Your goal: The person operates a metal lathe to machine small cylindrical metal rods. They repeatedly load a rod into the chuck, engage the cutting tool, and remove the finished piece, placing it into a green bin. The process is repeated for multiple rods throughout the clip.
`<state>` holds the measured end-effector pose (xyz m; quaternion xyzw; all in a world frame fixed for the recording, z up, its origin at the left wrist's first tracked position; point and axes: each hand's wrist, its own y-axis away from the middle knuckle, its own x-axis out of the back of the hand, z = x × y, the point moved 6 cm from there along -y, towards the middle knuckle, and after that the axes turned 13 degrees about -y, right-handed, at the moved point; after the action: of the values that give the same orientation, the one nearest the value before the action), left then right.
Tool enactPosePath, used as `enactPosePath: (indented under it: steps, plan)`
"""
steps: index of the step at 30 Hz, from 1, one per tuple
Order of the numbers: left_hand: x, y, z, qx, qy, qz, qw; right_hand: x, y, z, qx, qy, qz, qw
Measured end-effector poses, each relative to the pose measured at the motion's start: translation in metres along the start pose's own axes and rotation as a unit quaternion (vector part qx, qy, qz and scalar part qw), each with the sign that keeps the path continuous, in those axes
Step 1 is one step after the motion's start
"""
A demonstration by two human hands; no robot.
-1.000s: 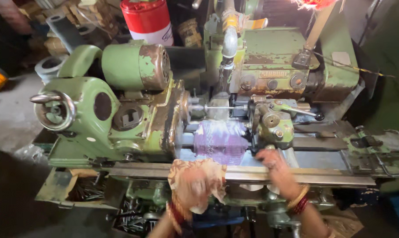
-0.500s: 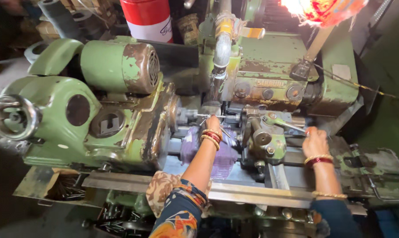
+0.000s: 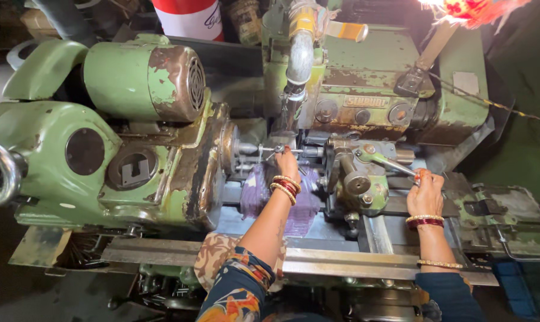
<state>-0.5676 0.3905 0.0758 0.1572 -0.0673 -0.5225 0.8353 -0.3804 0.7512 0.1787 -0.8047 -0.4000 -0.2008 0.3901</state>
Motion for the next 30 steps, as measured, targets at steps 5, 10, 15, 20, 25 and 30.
enactPosePath:
  steps: [5,10,15,20,25,30]
  plan:
    - [-0.001,-0.006,-0.001,-0.032,0.052,-0.019,0.998,0.001,0.001,0.001,0.009,0.005,0.007,1.000]
    - [-0.001,-0.007,-0.001,-0.033,0.076,-0.021,0.996,0.002,0.003,-0.001,0.016,-0.007,0.005,1.000]
    - [0.003,-0.004,0.002,-0.025,0.041,-0.012,0.999,0.003,0.003,-0.001,0.017,-0.013,0.003,1.000]
    - [0.007,-0.003,0.003,-0.015,0.039,-0.010,0.999,0.002,0.003,0.001,0.019,-0.008,0.000,1.000]
    - [0.008,-0.005,0.003,-0.020,0.055,-0.010,0.998,0.002,0.004,0.003,0.014,-0.004,-0.002,1.000]
    - [0.010,-0.004,0.005,-0.017,0.046,0.000,0.999,0.002,0.003,0.000,0.032,-0.010,0.004,0.999]
